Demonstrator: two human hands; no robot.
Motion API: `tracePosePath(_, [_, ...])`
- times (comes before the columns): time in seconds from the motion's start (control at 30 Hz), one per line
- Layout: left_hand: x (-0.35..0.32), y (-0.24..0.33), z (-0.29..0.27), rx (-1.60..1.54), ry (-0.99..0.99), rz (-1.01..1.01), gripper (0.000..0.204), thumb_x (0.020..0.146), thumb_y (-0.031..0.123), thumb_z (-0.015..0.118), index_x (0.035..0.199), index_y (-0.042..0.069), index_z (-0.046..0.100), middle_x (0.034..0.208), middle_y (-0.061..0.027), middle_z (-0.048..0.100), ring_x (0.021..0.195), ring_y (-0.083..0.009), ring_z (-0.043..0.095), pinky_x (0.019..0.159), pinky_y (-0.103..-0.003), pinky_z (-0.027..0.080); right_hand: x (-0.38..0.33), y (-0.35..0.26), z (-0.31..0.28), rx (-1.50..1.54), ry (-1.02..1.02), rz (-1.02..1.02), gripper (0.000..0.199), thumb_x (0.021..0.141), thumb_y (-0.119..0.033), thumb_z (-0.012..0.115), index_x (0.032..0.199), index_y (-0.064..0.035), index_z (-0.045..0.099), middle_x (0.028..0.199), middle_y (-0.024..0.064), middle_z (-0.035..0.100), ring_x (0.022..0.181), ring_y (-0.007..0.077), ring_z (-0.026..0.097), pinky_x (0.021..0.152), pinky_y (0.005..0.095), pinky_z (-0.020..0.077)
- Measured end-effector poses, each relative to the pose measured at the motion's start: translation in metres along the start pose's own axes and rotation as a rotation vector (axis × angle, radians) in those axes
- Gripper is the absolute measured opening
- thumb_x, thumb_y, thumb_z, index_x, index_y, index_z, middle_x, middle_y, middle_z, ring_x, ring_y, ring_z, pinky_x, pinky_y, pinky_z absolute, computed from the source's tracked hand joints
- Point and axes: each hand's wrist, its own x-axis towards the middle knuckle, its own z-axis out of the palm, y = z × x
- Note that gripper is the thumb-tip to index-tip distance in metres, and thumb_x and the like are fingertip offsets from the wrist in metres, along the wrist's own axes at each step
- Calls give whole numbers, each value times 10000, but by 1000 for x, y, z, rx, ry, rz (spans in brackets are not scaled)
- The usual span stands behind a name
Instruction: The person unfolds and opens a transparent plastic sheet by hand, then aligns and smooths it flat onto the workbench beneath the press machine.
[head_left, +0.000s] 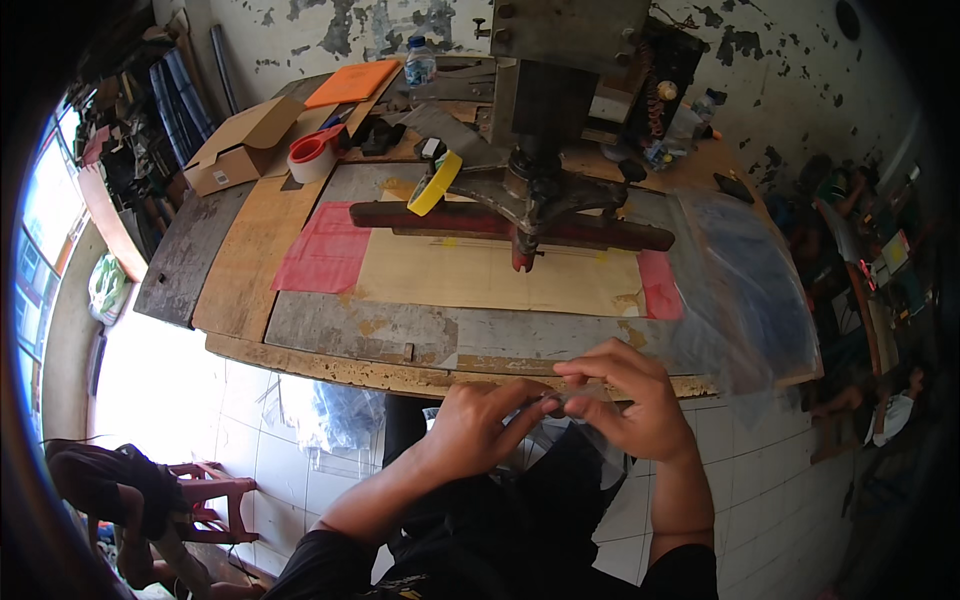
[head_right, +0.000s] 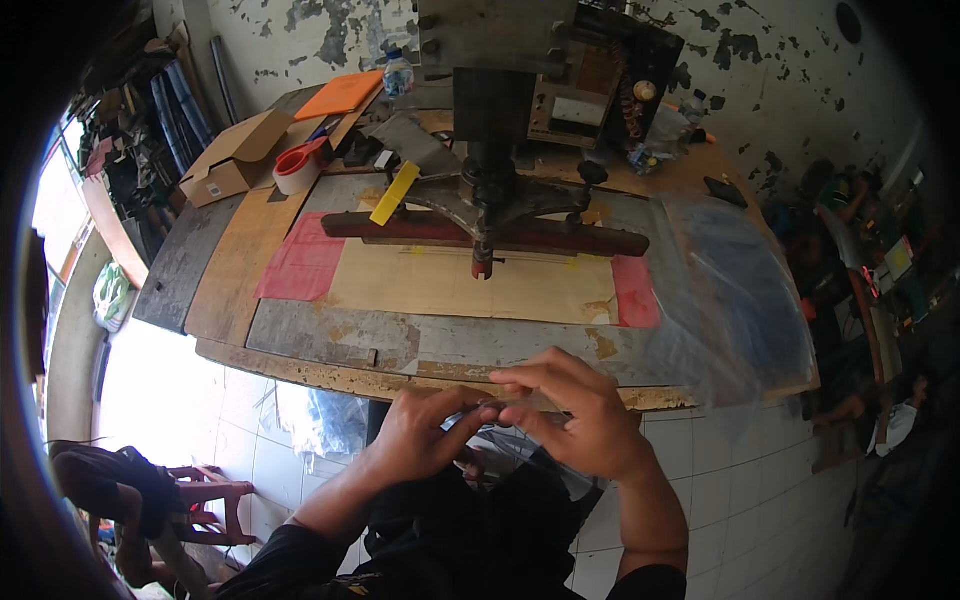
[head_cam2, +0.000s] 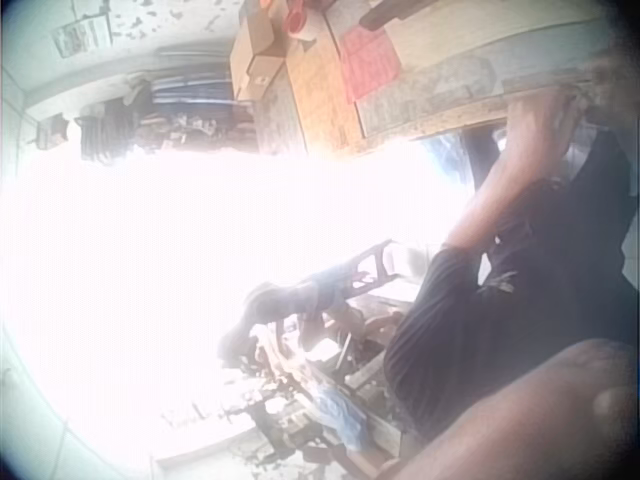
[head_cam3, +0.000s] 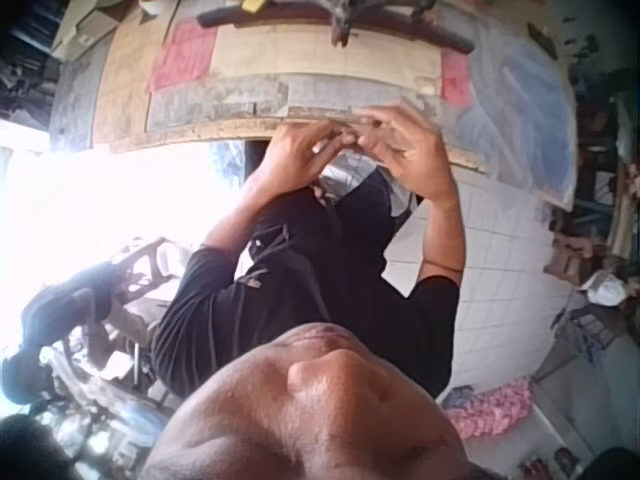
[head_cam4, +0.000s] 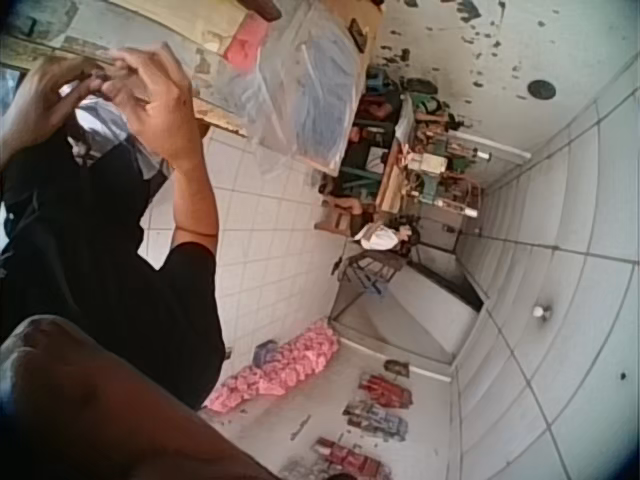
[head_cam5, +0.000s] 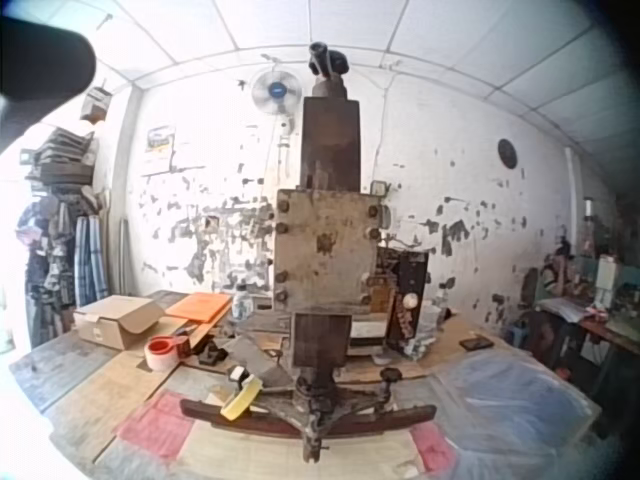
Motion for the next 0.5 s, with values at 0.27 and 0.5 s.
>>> tracePosePath(0.27, [4, 2, -4, -54, -106, -84, 157, 983, 131, 748, 1087, 13, 752, 872, -180, 763, 789, -385, 759, 687, -414, 582, -4, 22, 4, 88, -76, 0, 379, 830, -86, 895, 1196, -42, 808, 963, 62, 703, 857, 160, 717, 757, 297, 593])
tracePosePath(0.5, [-2, -9, -1, -131, -123, -149, 258, 1021, 281, 741, 1130, 47, 738, 830, -151, 765, 688, -359, 742, 662, -445, 570, 1, 23, 1, 70, 30, 57, 162, 905, -48, 842, 1027, 16, 756, 934, 67, 701, 838, 146, 709, 724, 297, 573])
